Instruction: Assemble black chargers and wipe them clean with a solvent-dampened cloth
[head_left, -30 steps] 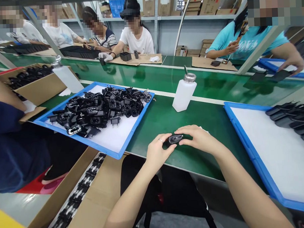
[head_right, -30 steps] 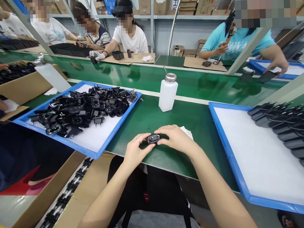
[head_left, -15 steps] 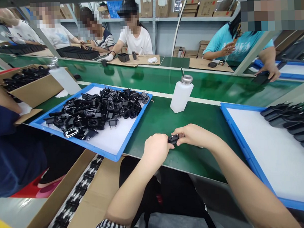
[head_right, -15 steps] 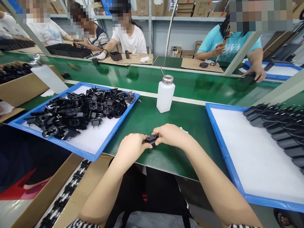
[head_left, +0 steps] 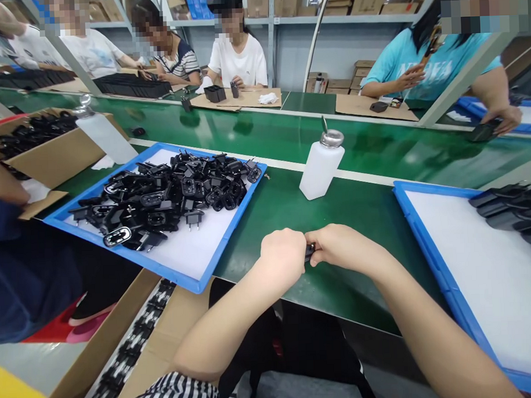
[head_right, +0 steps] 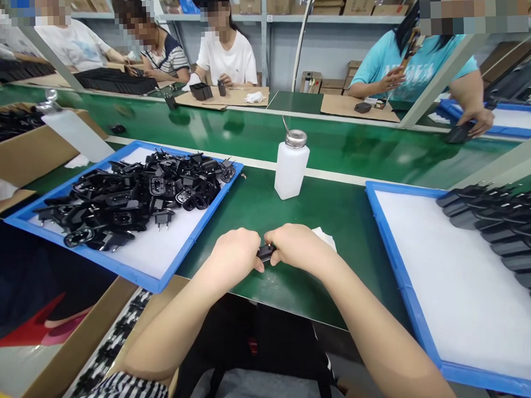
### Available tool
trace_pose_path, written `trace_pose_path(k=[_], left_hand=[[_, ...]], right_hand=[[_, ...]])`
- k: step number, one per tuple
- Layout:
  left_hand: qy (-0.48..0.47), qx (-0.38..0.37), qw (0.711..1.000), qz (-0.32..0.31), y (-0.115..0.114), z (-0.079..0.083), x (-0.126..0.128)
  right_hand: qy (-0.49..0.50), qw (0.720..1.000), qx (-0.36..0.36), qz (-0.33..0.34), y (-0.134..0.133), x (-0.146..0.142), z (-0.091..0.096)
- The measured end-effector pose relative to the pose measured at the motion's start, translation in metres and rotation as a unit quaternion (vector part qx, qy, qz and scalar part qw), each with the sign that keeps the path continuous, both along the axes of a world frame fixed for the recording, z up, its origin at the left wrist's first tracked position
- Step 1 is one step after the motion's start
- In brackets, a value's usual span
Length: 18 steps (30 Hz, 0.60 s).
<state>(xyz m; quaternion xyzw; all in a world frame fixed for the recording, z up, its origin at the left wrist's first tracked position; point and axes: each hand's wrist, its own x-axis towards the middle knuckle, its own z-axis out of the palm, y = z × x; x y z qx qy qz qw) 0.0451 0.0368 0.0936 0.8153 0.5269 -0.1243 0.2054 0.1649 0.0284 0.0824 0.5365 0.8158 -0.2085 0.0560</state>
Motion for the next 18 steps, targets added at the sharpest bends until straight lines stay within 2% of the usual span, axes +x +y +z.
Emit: trace_pose_path(k=[6, 10, 13, 18], left_hand=[[-0.021, -0.007, 1.0, -0.003, -0.002, 0.0, -0.006], [-0.115, 0.035, 0.993, 0.003, -0.009, -0.017, -0.02], [-0.24, 0.023, 0.97, 0.012, -0.011, -0.037, -0.031], [-0.383, -0.069, 0.92, 0.056, -0.006, -0.059, -0.041]], right_hand=[[0.0, 1.0, 0.01, -0.002, 0.002, 0.0, -0.001], [0.014, 0.999, 0.02, -0.024, 0.0, 0.0, -0.004], [0.009, 0.999, 0.036, -0.037, -0.006, 0.0, -0.005], [0.029, 0.997, 0.013, -0.072, -0.016, 0.008, -0.009]])
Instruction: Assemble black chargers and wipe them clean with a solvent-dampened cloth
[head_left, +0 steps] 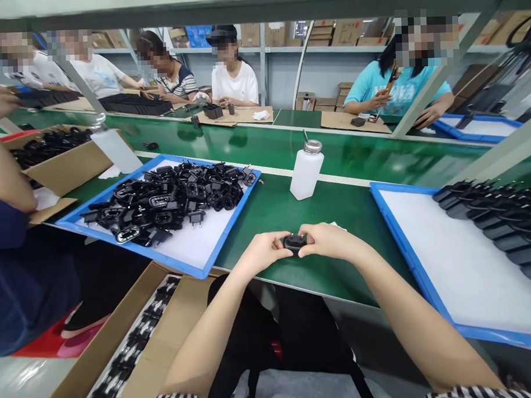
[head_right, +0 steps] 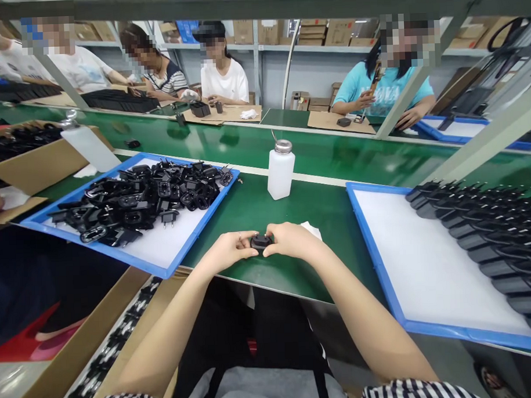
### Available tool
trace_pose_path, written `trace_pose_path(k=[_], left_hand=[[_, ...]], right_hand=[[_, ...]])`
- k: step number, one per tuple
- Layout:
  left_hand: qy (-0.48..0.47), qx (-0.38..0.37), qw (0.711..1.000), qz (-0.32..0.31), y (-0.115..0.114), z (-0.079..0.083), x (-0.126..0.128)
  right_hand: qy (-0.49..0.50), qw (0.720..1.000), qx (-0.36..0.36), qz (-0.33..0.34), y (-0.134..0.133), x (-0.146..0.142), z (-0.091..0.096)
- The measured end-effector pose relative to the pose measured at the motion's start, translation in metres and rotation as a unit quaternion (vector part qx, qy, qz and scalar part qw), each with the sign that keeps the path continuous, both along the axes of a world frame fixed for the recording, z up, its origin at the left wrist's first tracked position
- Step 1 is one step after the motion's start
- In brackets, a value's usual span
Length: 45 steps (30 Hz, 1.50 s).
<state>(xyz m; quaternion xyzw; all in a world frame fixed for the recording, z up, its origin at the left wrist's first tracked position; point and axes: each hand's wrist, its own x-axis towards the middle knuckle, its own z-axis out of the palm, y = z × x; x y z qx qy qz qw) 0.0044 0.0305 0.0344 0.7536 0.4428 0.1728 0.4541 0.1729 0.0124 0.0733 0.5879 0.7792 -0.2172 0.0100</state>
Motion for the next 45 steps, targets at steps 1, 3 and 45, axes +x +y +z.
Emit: trace_pose_path(k=[1, 3, 45], left_hand=[[-0.015, -0.009, 1.0, 0.004, 0.001, -0.003, -0.001], [-0.022, 0.011, 1.0, 0.001, 0.003, -0.008, -0.003], [-0.239, 0.149, 0.954, -0.102, -0.049, -0.005, 0.019]], right_hand=[[0.012, 1.0, -0.004, -0.009, -0.002, 0.003, -0.003], [0.046, 0.999, 0.0, -0.024, -0.007, 0.006, -0.011], [0.347, 0.887, 0.302, -0.035, -0.09, 0.01, -0.033]])
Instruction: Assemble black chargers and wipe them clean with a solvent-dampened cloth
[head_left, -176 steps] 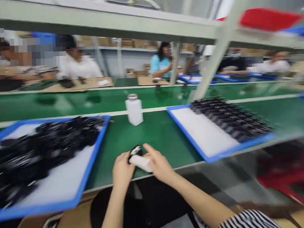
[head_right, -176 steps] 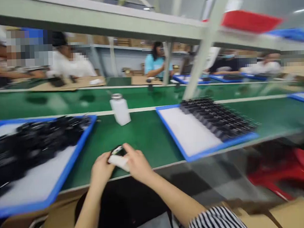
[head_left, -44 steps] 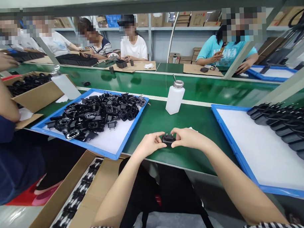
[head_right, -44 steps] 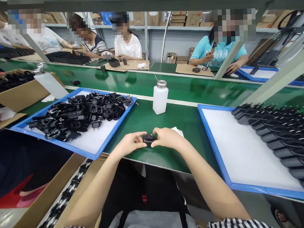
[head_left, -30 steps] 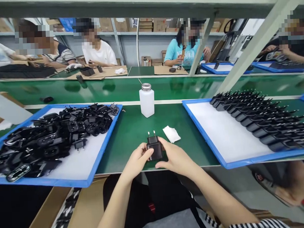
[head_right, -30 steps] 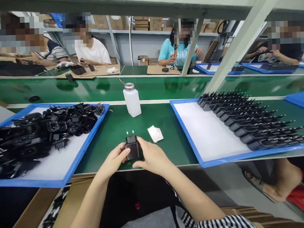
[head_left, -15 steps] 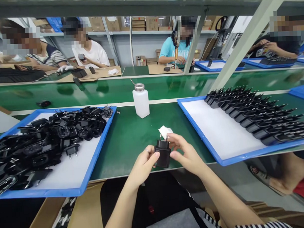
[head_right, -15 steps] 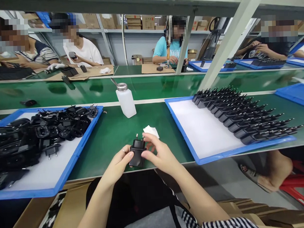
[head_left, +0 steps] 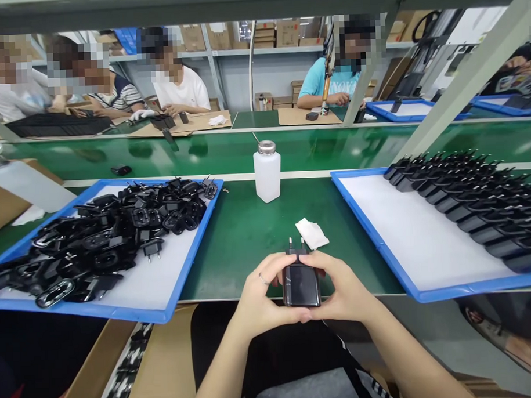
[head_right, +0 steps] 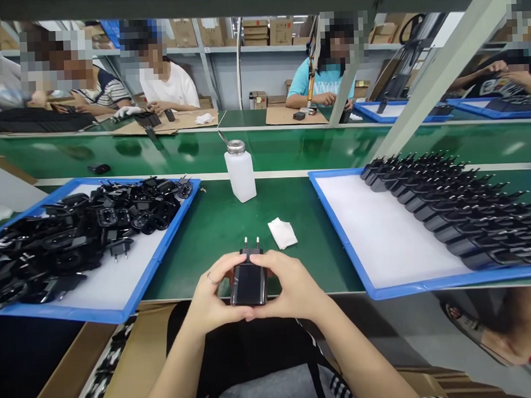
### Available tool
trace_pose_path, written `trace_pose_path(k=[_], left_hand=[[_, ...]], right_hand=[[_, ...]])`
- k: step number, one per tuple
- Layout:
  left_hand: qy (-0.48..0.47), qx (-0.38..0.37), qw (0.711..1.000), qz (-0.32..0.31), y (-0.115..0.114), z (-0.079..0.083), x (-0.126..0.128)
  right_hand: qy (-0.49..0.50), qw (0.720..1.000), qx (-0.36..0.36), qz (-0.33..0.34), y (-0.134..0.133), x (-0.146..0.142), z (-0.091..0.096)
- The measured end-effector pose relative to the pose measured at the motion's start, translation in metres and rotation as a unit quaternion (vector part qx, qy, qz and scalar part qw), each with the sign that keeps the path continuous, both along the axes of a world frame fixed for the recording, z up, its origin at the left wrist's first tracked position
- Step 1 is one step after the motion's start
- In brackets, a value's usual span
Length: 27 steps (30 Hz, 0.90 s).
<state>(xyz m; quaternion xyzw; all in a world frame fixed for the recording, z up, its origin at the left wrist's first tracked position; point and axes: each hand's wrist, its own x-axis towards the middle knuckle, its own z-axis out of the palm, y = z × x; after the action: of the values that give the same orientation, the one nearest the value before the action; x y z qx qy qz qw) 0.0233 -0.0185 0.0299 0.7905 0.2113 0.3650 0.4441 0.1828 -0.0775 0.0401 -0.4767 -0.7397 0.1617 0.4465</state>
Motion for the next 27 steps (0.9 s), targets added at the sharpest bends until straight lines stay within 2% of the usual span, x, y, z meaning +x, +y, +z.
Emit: trace_pose_path(k=[4, 11, 13, 16, 18, 22, 24, 27], left_hand=[[0.008, 0.066, 0.998, -0.007, 0.002, 0.008, -0.005], [-0.073, 0.07, 0.995, 0.007, -0.006, 0.008, 0.001], [-0.074, 0.063, 0.995, 0.0, -0.006, 0.007, 0.001], [-0.058, 0.043, 0.997, 0.0, -0.003, 0.002, 0.0], [-0.067, 0.018, 0.998, -0.003, -0.001, -0.004, 0.0], [-0.115, -0.069, 0.991, -0.027, -0.004, -0.02, 0.004], [-0.137, -0.124, 0.983, -0.021, -0.012, -0.028, 0.006], [-0.176, -0.22, 0.959, -0.032, -0.028, -0.037, 0.009]], right_hand=[[-0.03, 0.999, 0.011, 0.016, -0.001, -0.001, 0.004], [-0.056, 0.996, 0.058, 0.047, -0.001, -0.001, 0.012], [-0.05, 0.997, 0.051, 0.036, -0.002, -0.001, 0.011], [-0.017, 1.0, -0.003, 0.018, -0.005, -0.002, 0.011], [0.004, 0.998, -0.056, 0.026, -0.006, -0.002, 0.014], [0.075, 0.982, -0.152, 0.083, -0.007, -0.004, 0.017], [0.149, 0.968, -0.172, 0.106, -0.008, -0.01, 0.011], [0.232, 0.954, -0.153, 0.113, -0.015, -0.019, -0.01]])
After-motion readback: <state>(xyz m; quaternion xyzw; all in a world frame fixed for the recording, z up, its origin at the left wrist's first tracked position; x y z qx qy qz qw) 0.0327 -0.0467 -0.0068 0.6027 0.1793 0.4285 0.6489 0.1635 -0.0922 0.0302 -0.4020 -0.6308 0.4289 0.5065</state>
